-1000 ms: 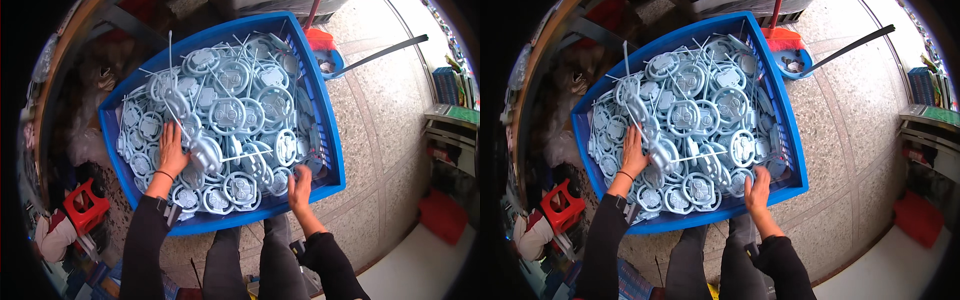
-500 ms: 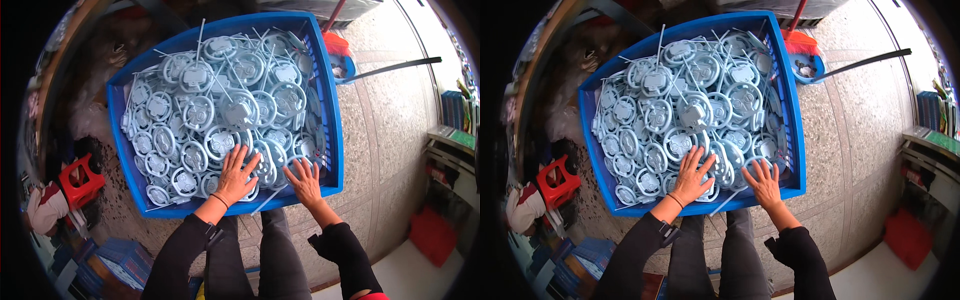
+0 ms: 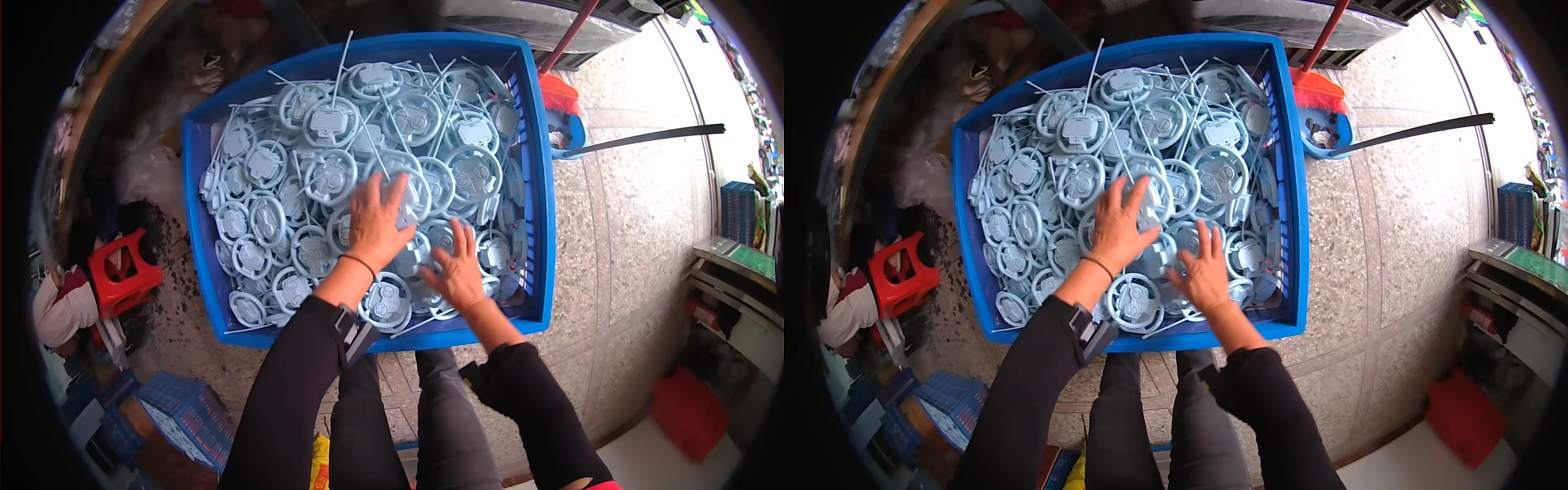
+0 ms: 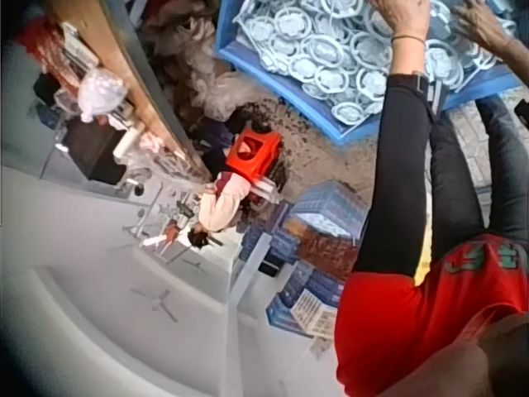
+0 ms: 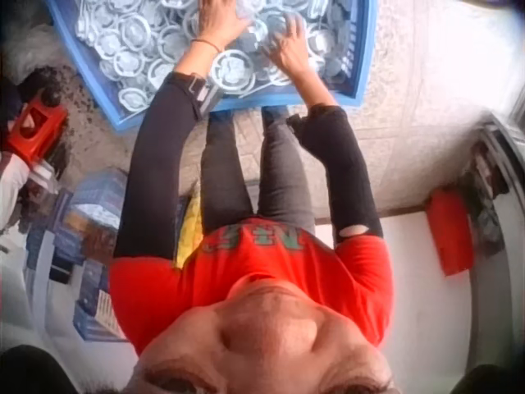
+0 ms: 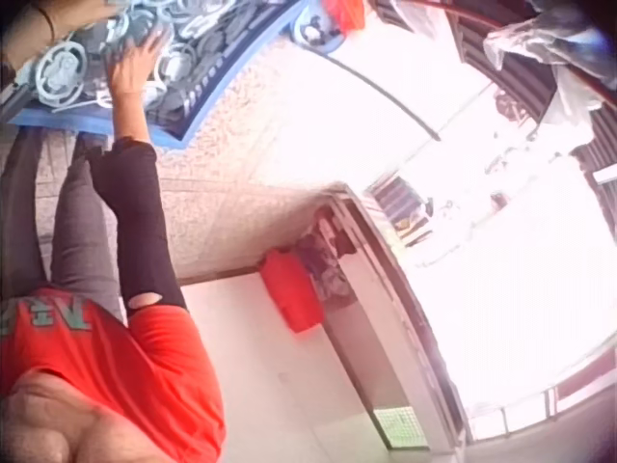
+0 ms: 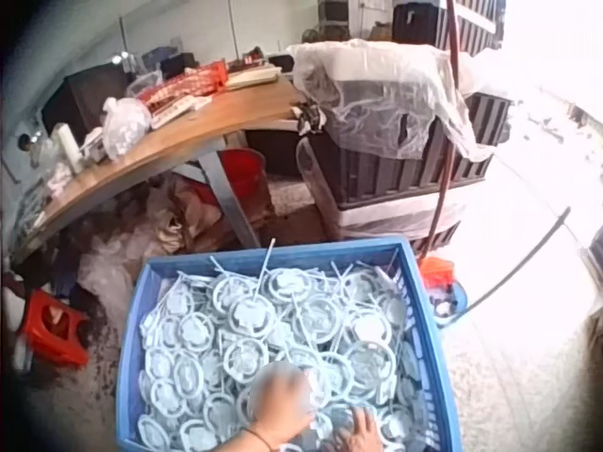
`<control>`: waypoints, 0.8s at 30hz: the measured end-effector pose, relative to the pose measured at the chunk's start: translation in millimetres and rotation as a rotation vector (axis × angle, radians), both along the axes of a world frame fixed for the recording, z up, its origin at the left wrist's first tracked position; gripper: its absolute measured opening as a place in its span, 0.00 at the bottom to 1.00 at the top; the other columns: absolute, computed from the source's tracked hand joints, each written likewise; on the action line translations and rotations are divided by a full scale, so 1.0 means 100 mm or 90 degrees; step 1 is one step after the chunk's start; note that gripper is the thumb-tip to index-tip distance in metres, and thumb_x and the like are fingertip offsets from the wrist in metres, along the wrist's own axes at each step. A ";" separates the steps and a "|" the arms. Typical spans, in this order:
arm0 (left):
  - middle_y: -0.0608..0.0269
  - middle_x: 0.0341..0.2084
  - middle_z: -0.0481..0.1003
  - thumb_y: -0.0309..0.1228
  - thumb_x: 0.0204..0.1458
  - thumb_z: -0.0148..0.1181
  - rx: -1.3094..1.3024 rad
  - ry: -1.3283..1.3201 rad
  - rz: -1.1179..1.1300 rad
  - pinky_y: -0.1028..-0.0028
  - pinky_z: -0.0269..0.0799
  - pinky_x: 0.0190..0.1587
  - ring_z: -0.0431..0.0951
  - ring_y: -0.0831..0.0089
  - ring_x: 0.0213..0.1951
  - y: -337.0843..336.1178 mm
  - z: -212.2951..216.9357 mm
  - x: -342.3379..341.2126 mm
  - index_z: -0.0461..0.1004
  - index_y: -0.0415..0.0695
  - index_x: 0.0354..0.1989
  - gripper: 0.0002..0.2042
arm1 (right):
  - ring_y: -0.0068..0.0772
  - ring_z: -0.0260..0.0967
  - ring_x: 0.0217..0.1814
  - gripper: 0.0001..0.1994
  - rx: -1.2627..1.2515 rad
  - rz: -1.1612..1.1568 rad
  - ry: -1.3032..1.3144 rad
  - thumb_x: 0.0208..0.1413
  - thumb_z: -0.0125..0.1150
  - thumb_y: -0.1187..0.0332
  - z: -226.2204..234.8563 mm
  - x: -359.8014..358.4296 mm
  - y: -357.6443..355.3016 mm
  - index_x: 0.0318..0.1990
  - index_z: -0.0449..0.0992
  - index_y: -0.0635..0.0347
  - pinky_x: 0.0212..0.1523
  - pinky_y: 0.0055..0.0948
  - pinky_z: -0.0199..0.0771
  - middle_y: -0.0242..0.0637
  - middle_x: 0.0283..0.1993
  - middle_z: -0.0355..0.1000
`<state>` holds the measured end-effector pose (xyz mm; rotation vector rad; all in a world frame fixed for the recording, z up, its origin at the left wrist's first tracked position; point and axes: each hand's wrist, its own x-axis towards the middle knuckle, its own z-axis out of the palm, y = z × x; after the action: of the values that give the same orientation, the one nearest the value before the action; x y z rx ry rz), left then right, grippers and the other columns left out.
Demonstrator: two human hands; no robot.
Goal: The recorder sweeps the floor, weighs a crate of items on a platform scale, and then moves a sack.
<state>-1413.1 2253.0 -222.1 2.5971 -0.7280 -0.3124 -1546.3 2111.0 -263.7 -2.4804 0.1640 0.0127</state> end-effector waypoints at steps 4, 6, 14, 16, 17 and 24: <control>0.51 0.51 0.57 0.33 0.31 0.68 0.084 -0.009 -0.059 0.52 0.45 0.60 0.55 0.50 0.57 0.30 0.13 -0.39 0.58 0.51 0.57 0.39 | 0.55 0.55 0.57 0.13 -0.051 0.028 -0.030 0.39 0.64 0.63 -0.05 0.28 -0.42 0.33 0.74 0.58 0.52 0.44 0.62 0.49 0.56 0.58; 0.52 0.52 0.56 0.33 0.31 0.69 0.172 -0.012 -0.037 0.51 0.44 0.61 0.53 0.50 0.58 0.52 0.16 -0.58 0.57 0.50 0.58 0.39 | 0.52 0.58 0.55 0.14 -0.010 0.047 -0.006 0.40 0.65 0.63 0.12 0.30 -0.50 0.35 0.74 0.59 0.51 0.41 0.63 0.48 0.53 0.60; 0.50 0.55 0.54 0.32 0.40 0.63 0.013 -0.003 0.083 0.54 0.47 0.59 0.53 0.50 0.59 0.76 0.37 -0.93 0.54 0.45 0.60 0.36 | 0.48 0.63 0.50 0.28 -0.182 -0.348 -0.093 0.42 0.64 0.63 -0.12 -0.75 -1.48 0.52 0.65 0.62 0.52 0.39 0.62 0.51 0.44 0.67; 0.48 0.54 0.56 0.30 0.40 0.62 -0.034 0.014 0.128 0.55 0.51 0.58 0.55 0.49 0.57 0.93 0.34 -1.13 0.56 0.45 0.59 0.34 | 0.45 0.67 0.42 0.25 0.070 -0.366 0.128 0.42 0.63 0.62 -0.26 -1.08 -1.56 0.48 0.68 0.65 0.46 0.36 0.66 0.50 0.39 0.70; 0.48 0.53 0.57 0.30 0.40 0.61 -0.062 0.021 0.146 0.56 0.53 0.57 0.56 0.48 0.57 1.01 0.34 -1.24 0.57 0.44 0.58 0.33 | 0.43 0.69 0.39 0.24 0.193 -0.373 0.235 0.42 0.62 0.61 -0.31 -1.19 -1.59 0.46 0.70 0.67 0.43 0.35 0.68 0.50 0.36 0.71; 0.48 0.52 0.58 0.25 0.43 0.56 -0.094 0.042 0.235 0.61 0.60 0.53 0.60 0.49 0.53 1.70 0.20 -2.33 0.59 0.43 0.56 0.27 | 0.30 0.66 0.25 0.17 0.202 -0.422 0.186 0.39 0.62 0.62 -0.78 -1.35 -1.77 0.31 0.73 0.69 0.28 0.32 0.66 0.40 0.23 0.70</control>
<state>-1645.9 2423.0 -201.9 2.5017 -0.2287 -0.2183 -1681.8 1934.0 -341.9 -1.9927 1.0154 0.1115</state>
